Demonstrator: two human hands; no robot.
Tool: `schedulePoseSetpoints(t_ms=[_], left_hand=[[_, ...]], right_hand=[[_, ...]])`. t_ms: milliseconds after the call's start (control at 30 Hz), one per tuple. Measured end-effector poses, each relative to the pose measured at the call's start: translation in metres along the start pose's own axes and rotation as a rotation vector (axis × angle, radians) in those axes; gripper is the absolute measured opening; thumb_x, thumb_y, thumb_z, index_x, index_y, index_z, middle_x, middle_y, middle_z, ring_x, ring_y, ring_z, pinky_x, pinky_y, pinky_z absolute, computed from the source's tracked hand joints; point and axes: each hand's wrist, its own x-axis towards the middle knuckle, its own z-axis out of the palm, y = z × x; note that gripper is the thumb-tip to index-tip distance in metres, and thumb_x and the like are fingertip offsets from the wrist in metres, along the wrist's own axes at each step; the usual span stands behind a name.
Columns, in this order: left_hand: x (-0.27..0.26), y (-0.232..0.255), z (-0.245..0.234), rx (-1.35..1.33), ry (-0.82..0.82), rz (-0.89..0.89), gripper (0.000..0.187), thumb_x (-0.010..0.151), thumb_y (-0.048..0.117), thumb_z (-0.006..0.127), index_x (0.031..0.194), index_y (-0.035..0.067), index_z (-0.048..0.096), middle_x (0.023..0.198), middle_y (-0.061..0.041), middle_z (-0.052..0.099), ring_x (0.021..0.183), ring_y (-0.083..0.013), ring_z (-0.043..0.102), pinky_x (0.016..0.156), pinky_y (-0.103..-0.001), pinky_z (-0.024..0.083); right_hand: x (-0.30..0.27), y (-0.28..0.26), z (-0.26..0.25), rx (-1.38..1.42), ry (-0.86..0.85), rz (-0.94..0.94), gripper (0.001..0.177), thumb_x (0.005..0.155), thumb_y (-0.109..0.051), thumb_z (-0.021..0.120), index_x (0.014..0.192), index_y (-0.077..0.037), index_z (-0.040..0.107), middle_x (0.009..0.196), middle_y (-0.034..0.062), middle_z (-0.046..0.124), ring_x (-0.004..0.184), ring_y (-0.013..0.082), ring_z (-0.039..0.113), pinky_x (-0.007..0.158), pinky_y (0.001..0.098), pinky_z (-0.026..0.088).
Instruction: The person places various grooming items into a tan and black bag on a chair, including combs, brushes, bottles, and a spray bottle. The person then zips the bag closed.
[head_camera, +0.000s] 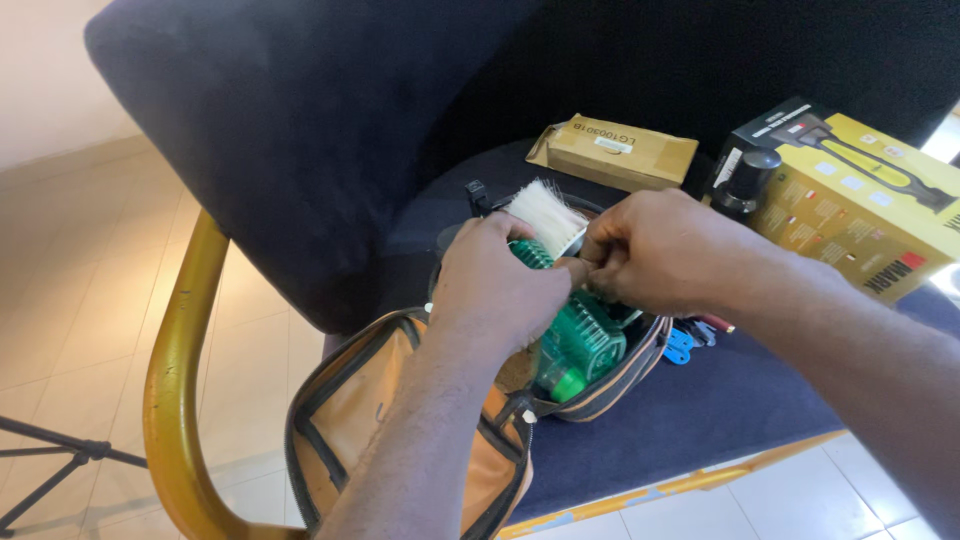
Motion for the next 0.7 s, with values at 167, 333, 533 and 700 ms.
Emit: schedulePoseSetpoints(t_ms=[167,333,533,700], left_hand=[[-0.001,0.004,-0.001,0.005,-0.024,-0.032,0.061,0.070,0.040,0.083,0.122,0.014,0.064,0.131,-0.005,0.059,0.124,-0.0225,0.059,0.104,-0.040,0.050],[-0.001,0.008,0.001,0.025,-0.032,-0.034,0.061,0.073,0.037,0.083,0.125,0.015,0.062,0.132,-0.005,0.058,0.121,-0.0229,0.060,0.100,-0.041,0.052],[-0.005,0.006,0.013,-0.077,0.105,0.216,0.026,0.077,0.022,0.077,0.102,0.015,0.078,0.111,-0.010,0.074,0.106,-0.0254,0.071,0.093,-0.038,0.055],[-0.007,0.006,0.013,-0.089,0.037,0.131,0.013,0.082,0.019,0.072,0.092,0.016,0.080,0.098,-0.009,0.078,0.094,-0.0249,0.075,0.088,-0.038,0.058]], right_hand=[[-0.005,0.002,-0.005,-0.085,-0.094,0.135,0.018,0.089,-0.019,0.075,0.076,-0.006,0.077,0.073,0.0086,0.075,0.070,0.0196,0.071,0.074,0.0375,0.060],[-0.010,0.008,-0.021,-0.143,-0.211,0.118,0.017,0.091,-0.027,0.077,0.083,-0.013,0.076,0.070,0.0053,0.072,0.066,0.0161,0.067,0.070,0.0370,0.055],[-0.020,0.009,-0.022,-0.150,-0.283,0.138,0.011,0.102,-0.018,0.061,0.098,-0.011,0.068,0.071,0.0069,0.064,0.066,0.0194,0.064,0.068,0.0373,0.051],[-0.019,0.021,-0.020,-0.103,-0.231,-0.067,0.022,0.092,0.000,0.055,0.100,-0.012,0.071,0.091,0.0052,0.068,0.084,0.0182,0.068,0.076,0.0365,0.054]])
